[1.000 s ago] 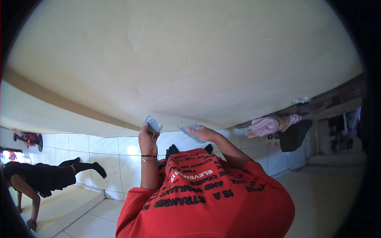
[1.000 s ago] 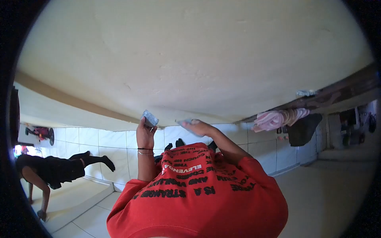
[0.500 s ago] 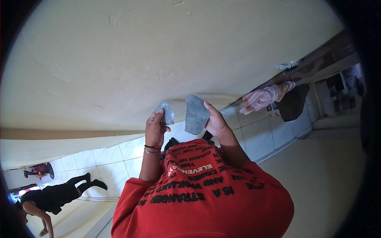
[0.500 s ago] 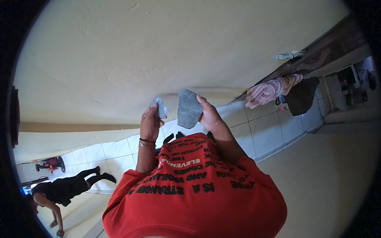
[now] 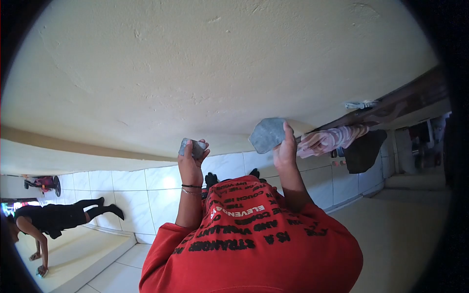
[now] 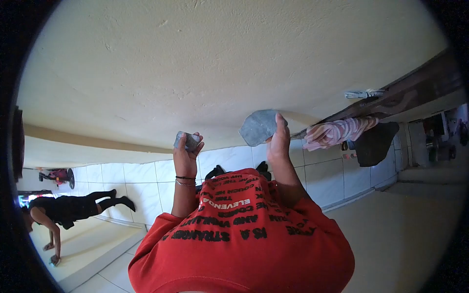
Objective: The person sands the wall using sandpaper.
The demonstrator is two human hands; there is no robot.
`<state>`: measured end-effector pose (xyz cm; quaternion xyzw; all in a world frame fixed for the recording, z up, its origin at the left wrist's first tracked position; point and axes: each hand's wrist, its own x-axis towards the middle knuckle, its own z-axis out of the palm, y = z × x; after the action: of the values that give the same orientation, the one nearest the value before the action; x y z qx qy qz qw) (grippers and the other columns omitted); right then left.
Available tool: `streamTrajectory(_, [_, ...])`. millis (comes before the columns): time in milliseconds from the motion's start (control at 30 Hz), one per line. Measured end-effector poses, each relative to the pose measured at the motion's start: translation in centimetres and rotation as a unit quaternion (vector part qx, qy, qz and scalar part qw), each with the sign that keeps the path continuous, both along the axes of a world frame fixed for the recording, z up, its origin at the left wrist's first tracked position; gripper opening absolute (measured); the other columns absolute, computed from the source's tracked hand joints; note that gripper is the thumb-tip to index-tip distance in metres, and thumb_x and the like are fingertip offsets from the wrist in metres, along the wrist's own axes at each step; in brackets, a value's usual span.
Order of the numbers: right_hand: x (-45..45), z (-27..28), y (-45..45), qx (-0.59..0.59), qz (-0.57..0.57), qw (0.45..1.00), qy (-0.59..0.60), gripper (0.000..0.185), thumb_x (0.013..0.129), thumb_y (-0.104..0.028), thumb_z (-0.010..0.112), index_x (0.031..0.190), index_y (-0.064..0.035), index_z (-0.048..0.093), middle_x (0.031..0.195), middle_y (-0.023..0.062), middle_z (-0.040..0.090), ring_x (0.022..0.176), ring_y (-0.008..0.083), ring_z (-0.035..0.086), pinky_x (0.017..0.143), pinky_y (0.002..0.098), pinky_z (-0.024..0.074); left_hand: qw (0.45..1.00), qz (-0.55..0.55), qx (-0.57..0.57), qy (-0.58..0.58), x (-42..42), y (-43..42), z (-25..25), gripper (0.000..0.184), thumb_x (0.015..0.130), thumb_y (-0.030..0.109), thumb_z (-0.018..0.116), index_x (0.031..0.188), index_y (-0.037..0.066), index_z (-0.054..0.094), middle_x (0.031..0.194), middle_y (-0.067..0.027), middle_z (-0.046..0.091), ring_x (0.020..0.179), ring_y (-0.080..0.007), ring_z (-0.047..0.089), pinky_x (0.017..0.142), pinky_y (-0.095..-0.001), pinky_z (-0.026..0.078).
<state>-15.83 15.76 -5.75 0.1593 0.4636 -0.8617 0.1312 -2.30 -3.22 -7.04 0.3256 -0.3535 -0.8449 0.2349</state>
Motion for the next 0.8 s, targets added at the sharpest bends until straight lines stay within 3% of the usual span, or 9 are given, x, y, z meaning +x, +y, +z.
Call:
streamTrajectory(133, [0.2, 2.9, -1.0, 0.086, 0.0, 0.994, 0.062, 0.035, 0.082, -0.034, 0.053, 0.102, -0.0048, 0.051, 0.095, 0.0027, 0.055, 0.088, 0.0154, 0.052, 0.078, 0.0308, 0.0404, 0.999, 0.001, -0.011, -0.043, 0.1, 0.6, -0.2, 0.025, 0.084, 0.025, 0.051, 0.099, 0.004, 0.047, 0.091, -0.0111, 0.057, 0.082, -0.0206, 0.058, 0.066, -0.031, 0.05])
streamTrajectory(233, [-0.5, 2.4, -1.4, 0.128, 0.091, 0.976, 0.148, 0.031, 0.083, -0.032, 0.054, 0.094, -0.003, 0.054, 0.087, 0.0008, 0.054, 0.079, 0.0112, 0.05, 0.071, 0.0271, 0.0398, 0.998, 0.007, -0.011, -0.066, 0.0, 1.0, -0.7, 0.027, 0.082, 0.026, 0.052, 0.099, 0.004, 0.048, 0.09, -0.0088, 0.056, 0.081, -0.0189, 0.058, 0.065, -0.031, 0.049])
streamTrajectory(300, [-0.8, 2.8, -2.3, 0.23, 0.119, 0.917, 0.305, 0.031, 0.084, -0.031, 0.053, 0.085, -0.0002, 0.056, 0.077, 0.0001, 0.055, 0.069, 0.0114, 0.049, 0.062, 0.0264, 0.0406, 0.998, 0.006, -0.009, -0.068, 0.0, 1.1, -0.8, 0.028, 0.082, 0.026, 0.053, 0.099, 0.004, 0.049, 0.089, -0.0075, 0.056, 0.081, -0.0182, 0.057, 0.064, -0.031, 0.049])
streamTrajectory(367, [-1.0, 3.9, -2.4, 0.29, 0.146, 0.892, 0.314, 0.031, 0.084, -0.027, 0.051, 0.079, 0.0032, 0.054, 0.066, 0.0052, 0.055, 0.059, 0.0147, 0.046, 0.057, 0.0286, 0.0401, 0.998, -0.001, -0.018, -0.065, 0.2, 0.9, -0.6, 0.029, 0.081, 0.026, 0.054, 0.099, 0.004, 0.049, 0.089, -0.006, 0.055, 0.081, -0.0174, 0.056, 0.063, -0.0308, 0.048])
streamTrajectory(433, [-1.2, 5.0, -2.5, 0.418, 0.204, 0.817, 0.341, 0.029, 0.084, -0.024, 0.05, 0.075, 0.0026, 0.054, 0.057, 0.013, 0.053, 0.051, 0.0225, 0.049, 0.053, 0.0316, 0.0406, 0.998, 0.0, -0.018, -0.063, 0.3, 0.6, -0.5, 0.029, 0.081, 0.026, 0.054, 0.099, 0.004, 0.049, 0.09, -0.0057, 0.055, 0.082, -0.0174, 0.056, 0.064, -0.0309, 0.048])
streamTrajectory(467, [-1.2, 5.0, -2.8, 0.417, 0.204, 0.817, 0.342, 0.029, 0.084, -0.024, 0.05, 0.075, 0.0026, 0.054, 0.057, 0.013, 0.053, 0.051, 0.0225, 0.049, 0.053, 0.0316, 0.0406, 0.998, 0.001, -0.017, -0.062, 0.4, 0.4, -0.4, 0.029, 0.081, 0.026, 0.054, 0.099, 0.004, 0.049, 0.09, -0.0054, 0.054, 0.083, -0.0174, 0.056, 0.064, -0.031, 0.048])
streamTrajectory(533, [-0.9, 4.9, -3.8, 0.384, 0.165, 0.808, 0.415, 0.027, 0.083, -0.022, 0.05, 0.073, 0.0024, 0.054, 0.057, 0.0195, 0.051, 0.051, 0.033, 0.052, 0.051, 0.0344, 0.041, 0.998, -0.003, -0.018, -0.061, 0.5, -0.1, -0.7, 0.029, 0.081, 0.026, 0.054, 0.099, 0.004, 0.049, 0.091, -0.0055, 0.054, 0.083, -0.0173, 0.056, 0.065, -0.0312, 0.048])
streamTrajectory(633, [0.2, 5.1, -6.1, 0.409, 0.153, 0.796, 0.42, 0.027, 0.083, -0.022, 0.05, 0.073, 0.0024, 0.055, 0.06, 0.02, 0.054, 0.057, 0.0373, 0.054, 0.051, 0.0358, 0.0418, 0.997, -0.013, -0.013, -0.07, 0.6, -0.8, -0.5, 0.029, 0.081, 0.026, 0.054, 0.1, 0.005, 0.049, 0.091, -0.0056, 0.054, 0.084, -0.0172, 0.055, 0.066, -0.0318, 0.047])
streamTrajectory(800, [1.2, 6.2, -7.7, 0.388, 0.16, 0.784, 0.457, 0.025, 0.082, -0.022, 0.052, 0.071, -0.0003, 0.055, 0.06, 0.0189, 0.054, 0.058, 0.0369, 0.055, 0.05, 0.039, 0.0415, 0.997, -0.043, -0.019, -0.066, 0.1, -1.6, -0.6, 0.028, 0.082, 0.027, 0.053, 0.098, 0.005, 0.05, 0.09, -0.0052, 0.055, 0.084, -0.0169, 0.055, 0.066, -0.0321, 0.047])
